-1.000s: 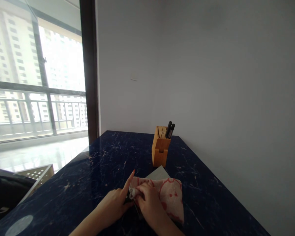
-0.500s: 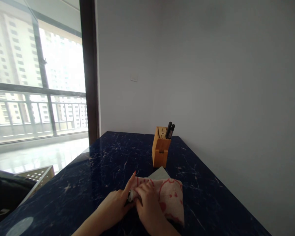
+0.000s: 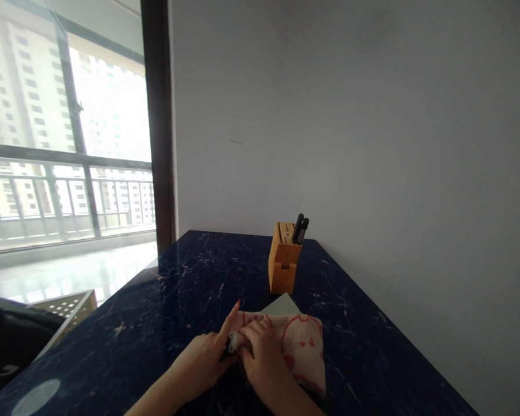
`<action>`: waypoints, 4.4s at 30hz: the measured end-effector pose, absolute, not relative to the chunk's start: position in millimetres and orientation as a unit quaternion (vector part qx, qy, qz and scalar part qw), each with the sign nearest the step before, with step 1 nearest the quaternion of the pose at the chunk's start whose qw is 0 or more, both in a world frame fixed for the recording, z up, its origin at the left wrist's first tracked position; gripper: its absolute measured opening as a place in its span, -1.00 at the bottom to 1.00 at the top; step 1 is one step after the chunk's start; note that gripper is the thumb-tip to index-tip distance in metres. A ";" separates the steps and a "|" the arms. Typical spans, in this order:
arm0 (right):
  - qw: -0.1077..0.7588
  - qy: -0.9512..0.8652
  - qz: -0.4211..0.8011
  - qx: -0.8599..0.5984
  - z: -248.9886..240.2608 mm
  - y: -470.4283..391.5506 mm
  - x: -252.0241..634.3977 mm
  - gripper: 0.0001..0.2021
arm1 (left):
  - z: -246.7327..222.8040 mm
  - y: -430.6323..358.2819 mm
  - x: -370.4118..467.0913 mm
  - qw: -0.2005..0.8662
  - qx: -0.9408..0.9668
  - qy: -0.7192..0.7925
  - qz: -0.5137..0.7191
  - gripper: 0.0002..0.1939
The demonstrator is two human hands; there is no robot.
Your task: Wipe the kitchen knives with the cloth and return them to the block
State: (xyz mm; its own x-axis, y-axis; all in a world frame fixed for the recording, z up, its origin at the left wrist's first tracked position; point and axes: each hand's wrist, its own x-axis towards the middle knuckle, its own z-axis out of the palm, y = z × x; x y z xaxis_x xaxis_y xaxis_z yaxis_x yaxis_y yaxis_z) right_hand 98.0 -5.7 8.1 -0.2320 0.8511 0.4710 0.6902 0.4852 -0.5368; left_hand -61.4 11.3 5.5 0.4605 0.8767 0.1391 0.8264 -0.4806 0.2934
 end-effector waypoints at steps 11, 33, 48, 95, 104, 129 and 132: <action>0.356 -0.788 0.117 -0.489 11.5 -6.4 101.8 -0.76 | 7.3 10.0 -59.9 0.100 0.846 0.507 0.135 -0.13; 0.317 -0.804 0.118 -0.488 22.1 -16.4 110.1 -0.76 | 9.3 9.7 -59.6 0.106 0.840 0.515 0.137 -0.08; 0.377 -0.789 0.079 -0.478 1.7 -5.3 102.8 -0.73 | 4.6 11.4 -61.6 0.086 0.853 0.498 0.131 -0.14; 0.339 -0.792 0.133 -0.489 15.7 -7.8 100.1 -0.73 | 8.4 10.2 -59.8 0.099 0.849 0.503 0.127 -0.16; 0.294 -0.802 0.152 -0.497 25.4 -13.1 110.3 -0.74 | 8.9 8.9 -59.1 0.111 0.842 0.511 0.131 -0.11; 0.255 -0.775 0.078 -0.573 29.1 15.3 168.6 -0.76 | 13.7 9.1 -59.0 0.125 0.832 0.528 0.118 -0.13; 0.232 -0.762 0.018 -0.605 23.7 26.8 180.4 -0.74 | 12.5 9.4 -59.3 0.124 0.831 0.528 0.121 -0.13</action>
